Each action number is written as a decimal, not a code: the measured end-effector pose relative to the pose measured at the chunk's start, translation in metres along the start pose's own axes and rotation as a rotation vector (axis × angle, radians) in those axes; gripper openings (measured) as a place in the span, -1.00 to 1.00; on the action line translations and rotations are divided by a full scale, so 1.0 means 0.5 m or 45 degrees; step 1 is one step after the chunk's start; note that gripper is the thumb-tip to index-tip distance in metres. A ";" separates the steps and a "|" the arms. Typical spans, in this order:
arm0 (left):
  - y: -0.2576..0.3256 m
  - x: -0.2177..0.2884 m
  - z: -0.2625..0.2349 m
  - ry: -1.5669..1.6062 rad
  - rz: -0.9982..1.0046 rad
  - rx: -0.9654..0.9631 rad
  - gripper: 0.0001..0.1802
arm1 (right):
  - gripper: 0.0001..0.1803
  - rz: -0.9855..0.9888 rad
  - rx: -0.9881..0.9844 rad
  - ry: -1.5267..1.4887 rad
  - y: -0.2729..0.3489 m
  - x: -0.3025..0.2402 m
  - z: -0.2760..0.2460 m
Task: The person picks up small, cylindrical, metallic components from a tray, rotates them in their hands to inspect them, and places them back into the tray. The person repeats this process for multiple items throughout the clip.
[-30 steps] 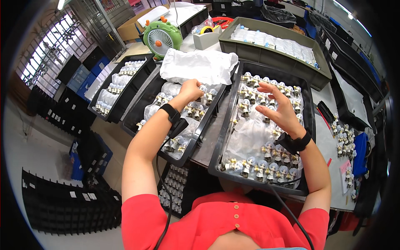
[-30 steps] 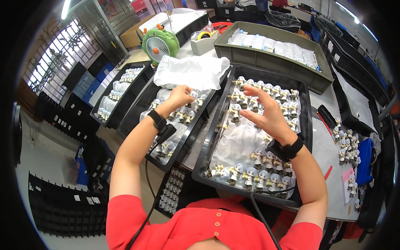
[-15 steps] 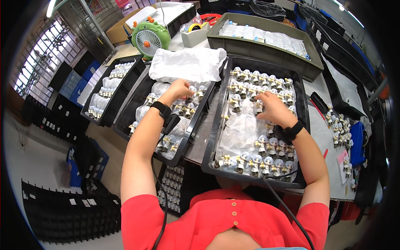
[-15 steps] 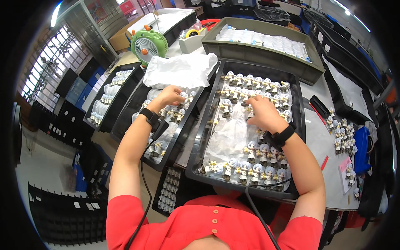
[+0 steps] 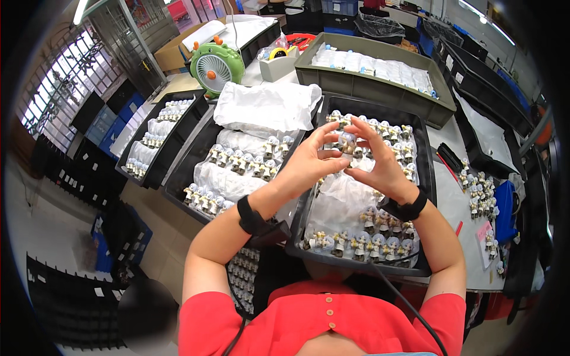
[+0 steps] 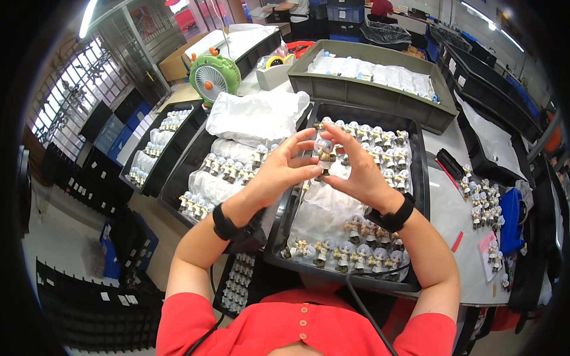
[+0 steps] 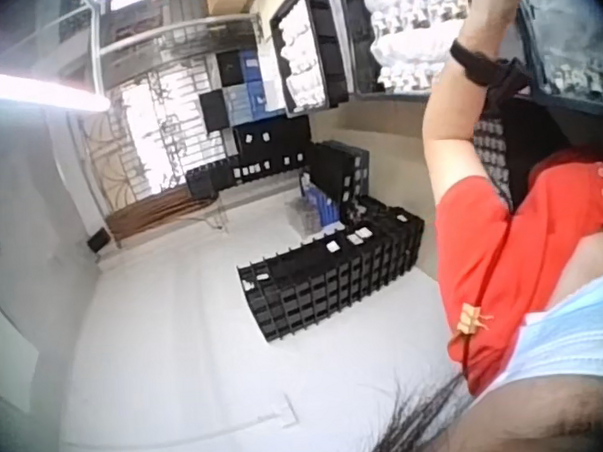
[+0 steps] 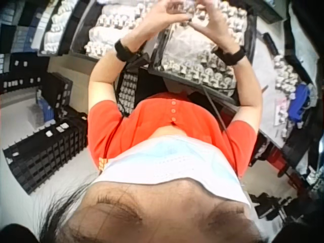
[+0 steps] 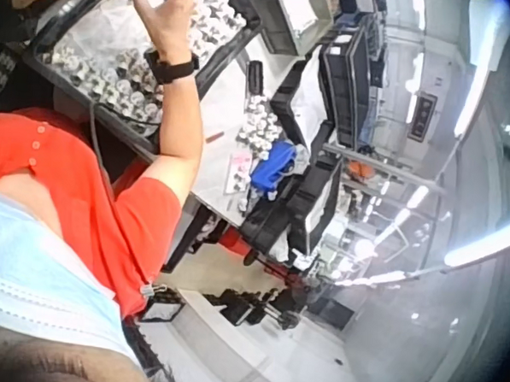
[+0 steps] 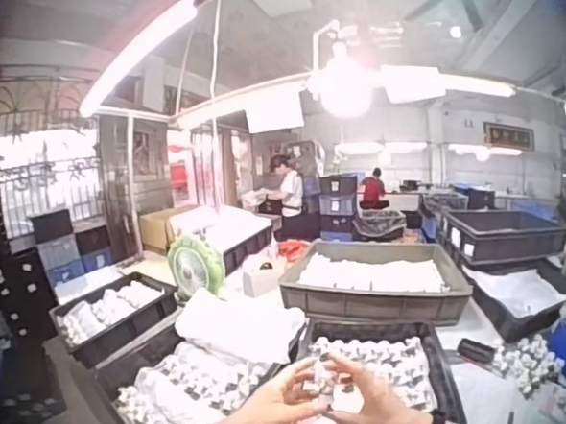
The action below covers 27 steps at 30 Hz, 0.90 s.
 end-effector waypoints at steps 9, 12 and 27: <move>-0.003 -0.016 0.003 -0.048 0.148 0.091 -0.41 | 0.00 -0.148 0.033 0.088 0.005 -0.007 0.009; 0.004 -0.018 0.002 0.206 0.119 0.008 -0.45 | 0.03 -0.153 0.045 0.085 0.007 -0.010 0.007; 0.004 -0.040 0.008 0.672 -0.004 -0.113 -0.45 | 0.04 -0.014 0.144 -0.010 0.011 0.001 0.008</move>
Point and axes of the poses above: each hand's wrist, its own y-axis away from the middle knuckle, its own z-axis out of the palm, x = y × z, the point moved 5 cm from there along -y, towards the middle knuckle, and after that the axes turned 8 degrees about -y, right-handed, at the moved point
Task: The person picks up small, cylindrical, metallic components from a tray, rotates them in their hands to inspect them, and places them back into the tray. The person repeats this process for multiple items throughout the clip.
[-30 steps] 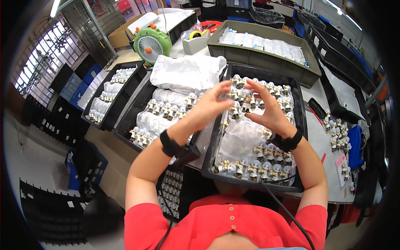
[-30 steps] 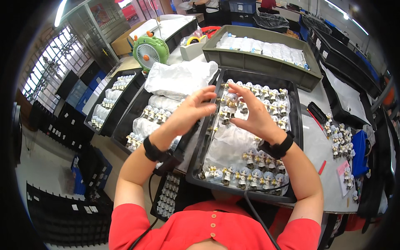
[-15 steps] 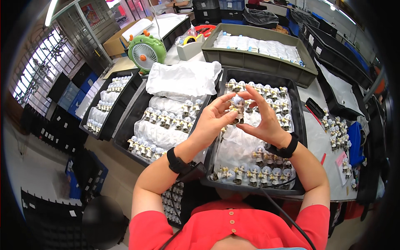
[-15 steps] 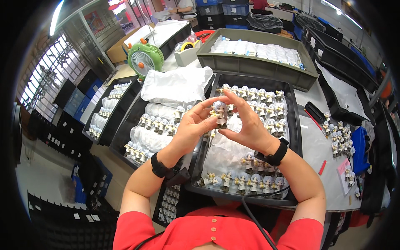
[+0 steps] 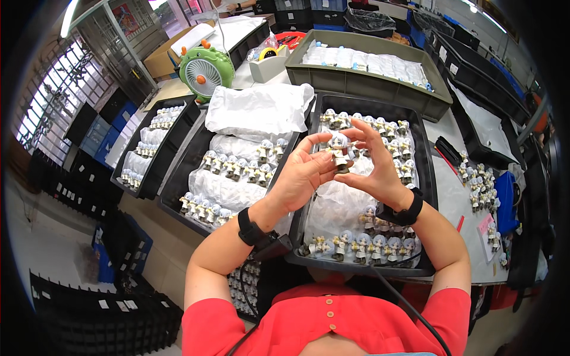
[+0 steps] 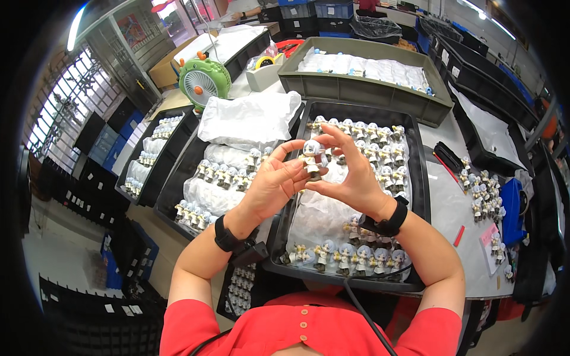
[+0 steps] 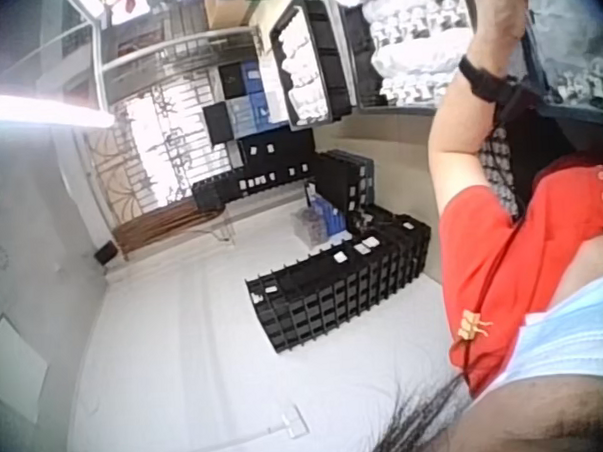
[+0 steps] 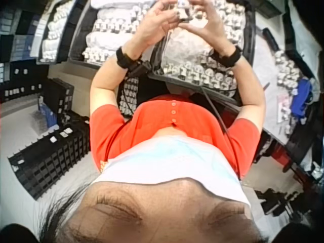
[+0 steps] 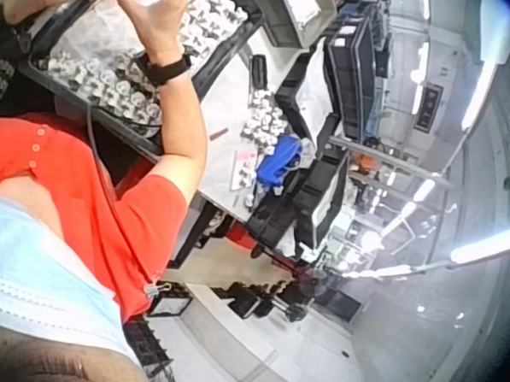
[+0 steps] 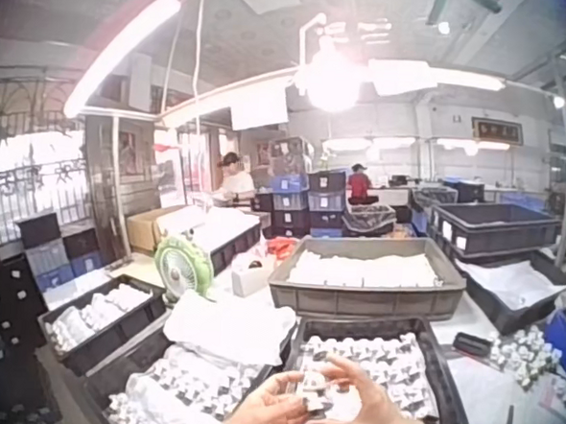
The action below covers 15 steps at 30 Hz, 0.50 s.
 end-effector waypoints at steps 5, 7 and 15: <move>0.001 -0.006 0.003 -0.188 0.043 0.096 -0.53 | 0.00 -0.287 0.023 0.270 -0.001 -0.028 0.001; 0.002 -0.006 0.009 -0.300 0.071 0.083 -0.56 | -0.02 -0.382 0.003 0.353 0.000 -0.036 0.009; -0.001 -0.021 0.024 -0.039 -0.054 -0.102 -0.54 | 0.07 -0.133 -0.056 0.018 0.007 -0.024 0.024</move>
Point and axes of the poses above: each hand's wrist, its own y-axis away from the middle knuckle, its own z-axis out of the palm, x = y × z, the point moved 5 cm from there along -y, towards the middle knuckle, and after that the axes turned 8 degrees about -y, right-handed, at the moved point
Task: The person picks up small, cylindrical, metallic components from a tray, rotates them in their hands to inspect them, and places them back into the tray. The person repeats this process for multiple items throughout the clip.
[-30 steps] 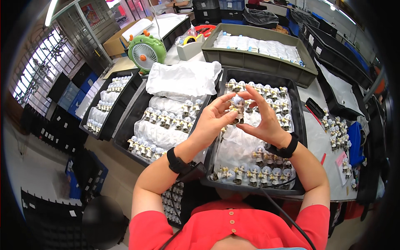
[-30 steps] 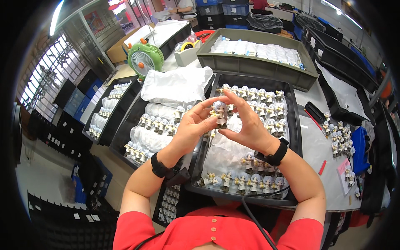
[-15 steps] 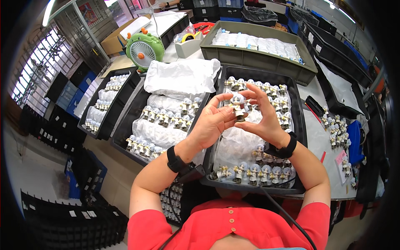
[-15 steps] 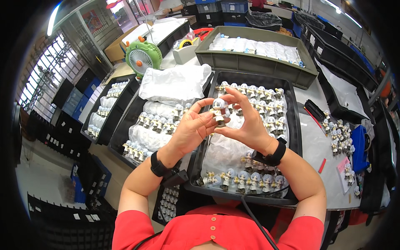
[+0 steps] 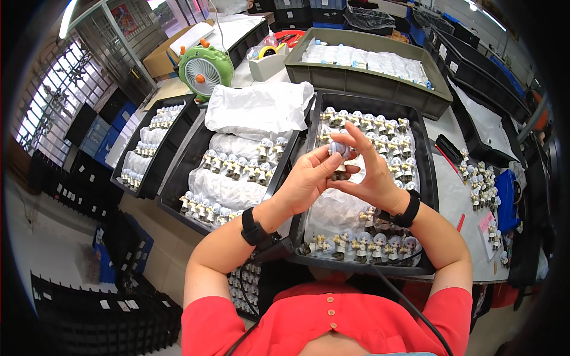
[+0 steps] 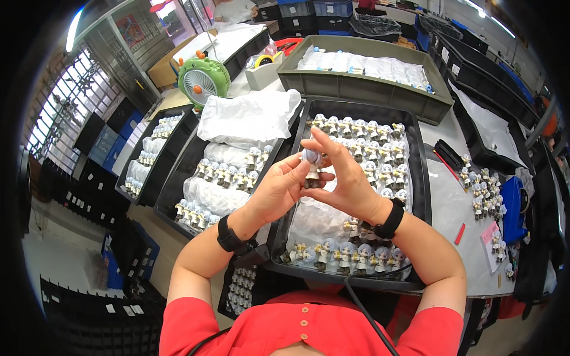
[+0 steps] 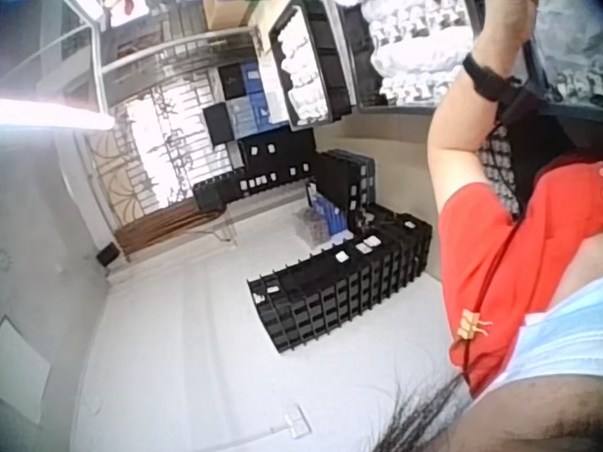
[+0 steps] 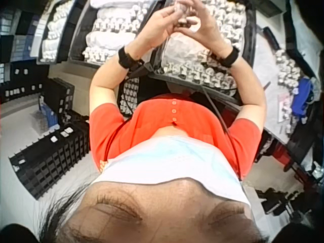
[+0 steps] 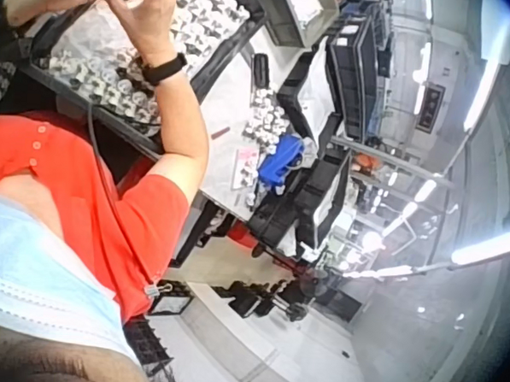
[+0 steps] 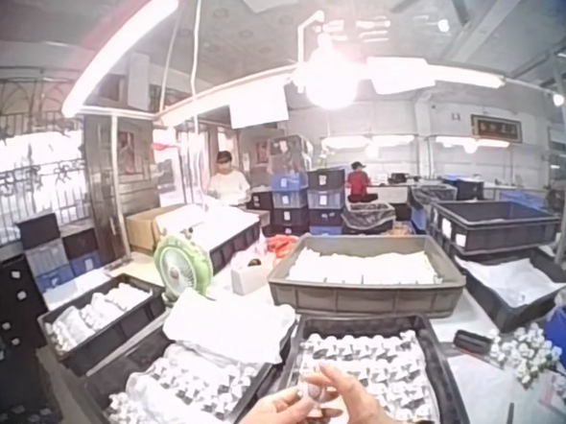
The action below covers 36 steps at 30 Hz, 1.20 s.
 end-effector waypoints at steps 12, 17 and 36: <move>0.022 0.082 -0.047 -0.246 0.037 0.476 -0.47 | 0.09 0.097 0.083 0.006 -0.001 0.028 -0.017; -0.013 0.270 -0.239 -0.691 0.456 0.814 -0.57 | 0.10 0.099 0.117 0.018 -0.005 0.021 -0.030; -0.297 0.303 -0.787 -1.434 -0.029 1.156 -0.48 | 0.18 0.287 0.110 -0.067 0.001 0.072 -0.045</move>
Point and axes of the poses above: each hand's wrist, its own y-axis away from the middle knuckle, its own z-axis out of the palm, x = y × z, the point moved 5 cm from there along -y, towards the middle knuckle, and after that the axes turned 8 degrees about -y, right-handed, at the moved point
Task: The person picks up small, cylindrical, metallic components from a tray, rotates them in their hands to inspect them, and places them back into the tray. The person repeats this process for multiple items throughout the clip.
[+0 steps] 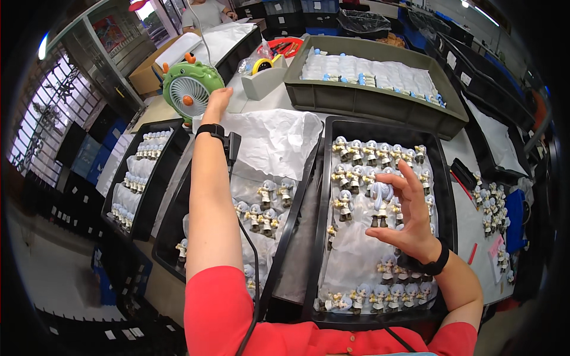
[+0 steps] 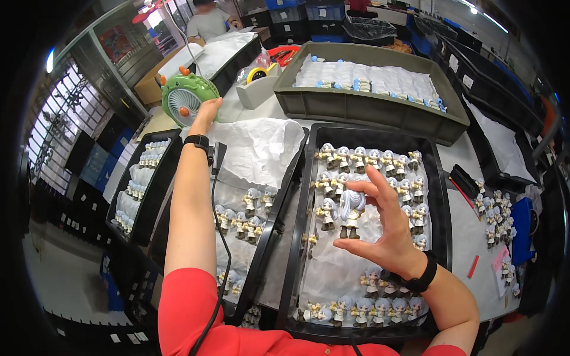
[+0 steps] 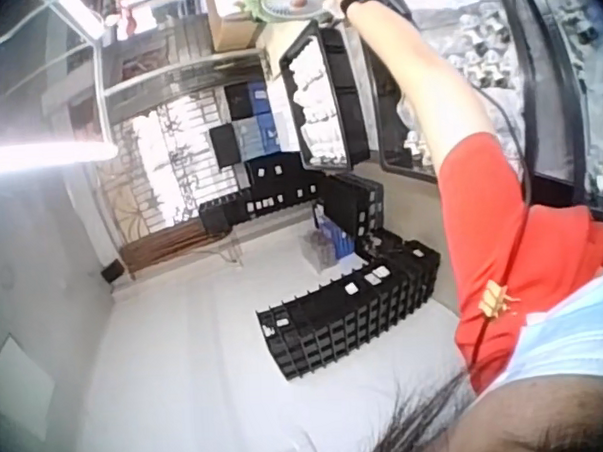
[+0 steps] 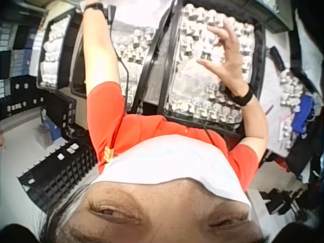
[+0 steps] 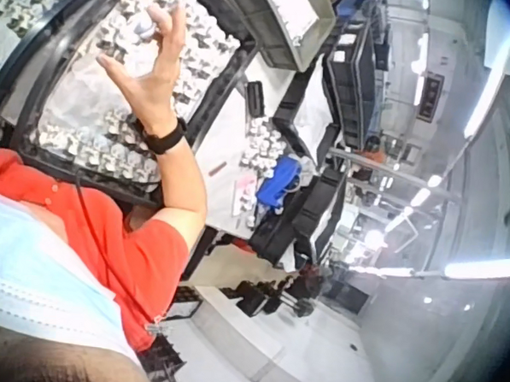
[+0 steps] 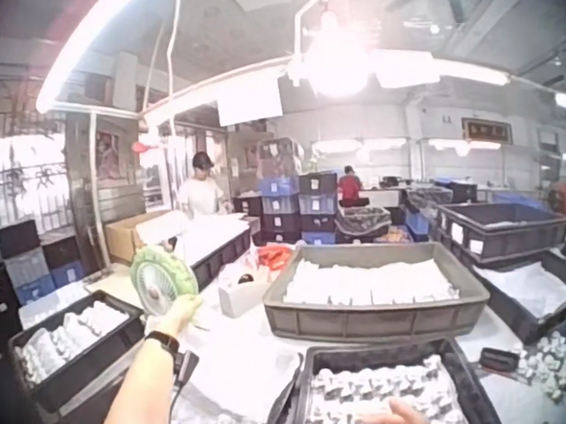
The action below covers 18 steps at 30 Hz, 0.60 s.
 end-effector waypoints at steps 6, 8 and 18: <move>0.032 0.029 0.029 0.035 -0.052 -0.112 -0.39 | 0.17 0.028 0.008 0.001 0.002 0.004 0.000; 0.027 0.019 0.017 -0.040 -0.048 -0.067 -0.36 | 0.17 0.036 0.001 0.011 0.003 0.003 0.002; -0.037 -0.028 0.024 -0.198 0.047 -0.005 -0.37 | 0.14 0.059 0.004 0.044 0.001 0.008 0.001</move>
Point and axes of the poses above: each hand's wrist, its own y-axis away from the middle knuckle, its own z-axis out of the palm, x = y × z, the point moved 5 cm from there along -y, towards the middle knuckle, and after that the axes turned 8 degrees about -y, right-handed, at the moved point
